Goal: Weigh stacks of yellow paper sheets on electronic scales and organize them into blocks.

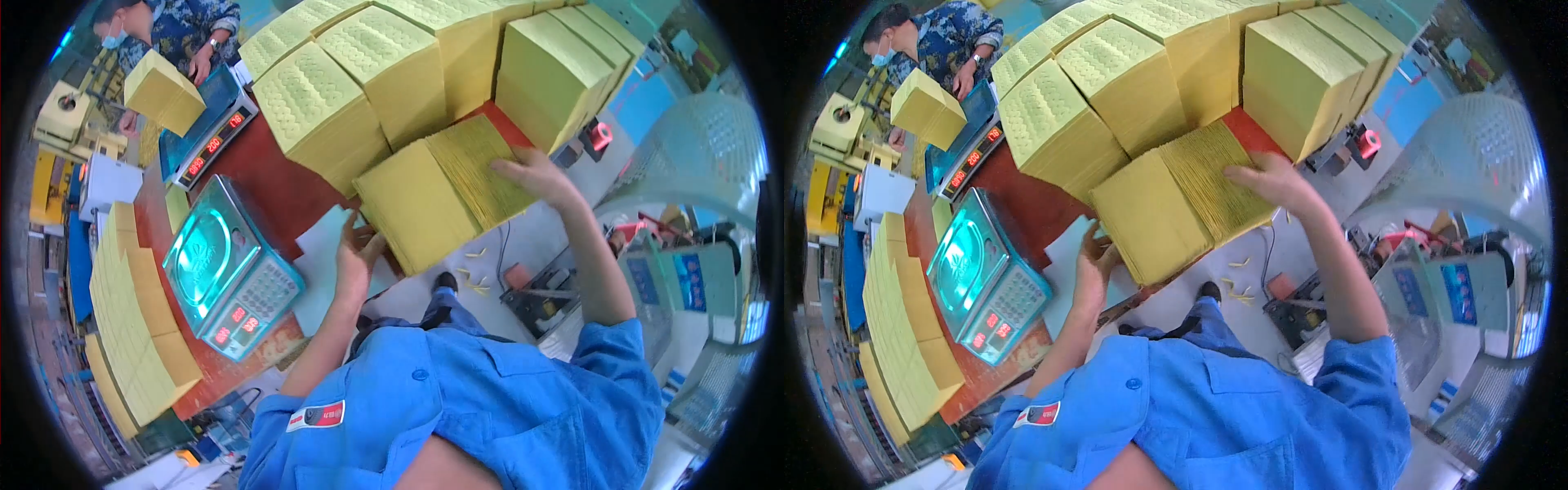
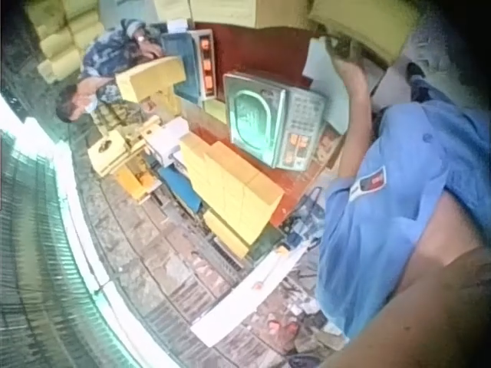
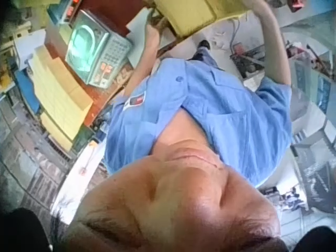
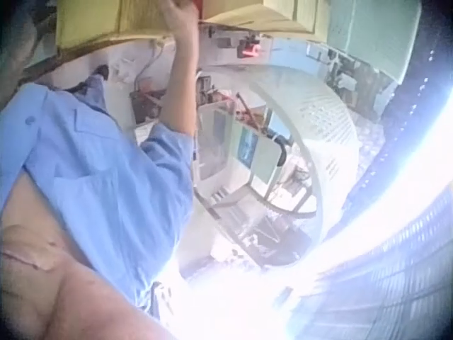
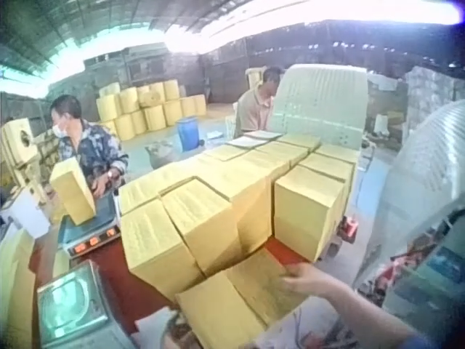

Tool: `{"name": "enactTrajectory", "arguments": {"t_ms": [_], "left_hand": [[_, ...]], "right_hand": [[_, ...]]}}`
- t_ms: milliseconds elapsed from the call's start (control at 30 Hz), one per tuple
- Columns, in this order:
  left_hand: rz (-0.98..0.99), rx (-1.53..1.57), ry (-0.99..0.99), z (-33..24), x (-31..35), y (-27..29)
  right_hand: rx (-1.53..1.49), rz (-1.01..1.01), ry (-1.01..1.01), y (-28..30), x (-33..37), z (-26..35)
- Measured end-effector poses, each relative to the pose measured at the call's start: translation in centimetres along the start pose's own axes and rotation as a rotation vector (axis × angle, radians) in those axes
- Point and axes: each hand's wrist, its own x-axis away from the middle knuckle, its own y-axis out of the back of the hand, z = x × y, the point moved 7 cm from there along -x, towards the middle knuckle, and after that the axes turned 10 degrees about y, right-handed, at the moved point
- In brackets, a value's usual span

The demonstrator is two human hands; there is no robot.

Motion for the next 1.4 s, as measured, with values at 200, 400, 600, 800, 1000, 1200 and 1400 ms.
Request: {"name": "enactTrajectory", "arguments": {"t_ms": [200,400,600,800,1000,1200,1400], "left_hand": [[-0.169,-0.694,-0.230,-4.7,-0.3,-1.4],[0.028,-0.024,0.259,-3.2,1.0,-2.0],[0.130,-0.104,0.152,-2.9,0.2,-5.4],[0.107,-0.394,-0.231,-7.0,3.3,-6.4],[-0.003,-0.538,-0.369,-2.3,1.2,-5.7],[0.021,-0.572,-0.330,-2.8,0.1,-4.5],[0.112,-0.472,-0.379,-1.8,-0.3,-5.9]], "right_hand": [[0.010,-0.122,0.058,3.0,-0.8,-2.8],[-0.284,-0.140,-0.038,4.9,-2.0,-8.1],[-0.367,-0.203,-0.197,0.2,-1.4,-7.2],[-0.172,-0.168,0.532,2.9,1.6,-2.5],[-0.852,-0.459,0.202,-0.5,0.1,-11.1],[-0.879,-0.415,0.261,-1.0,-0.8,-9.1],[-0.962,-0.557,0.202,-2.0,-1.2,-13.2]]}}
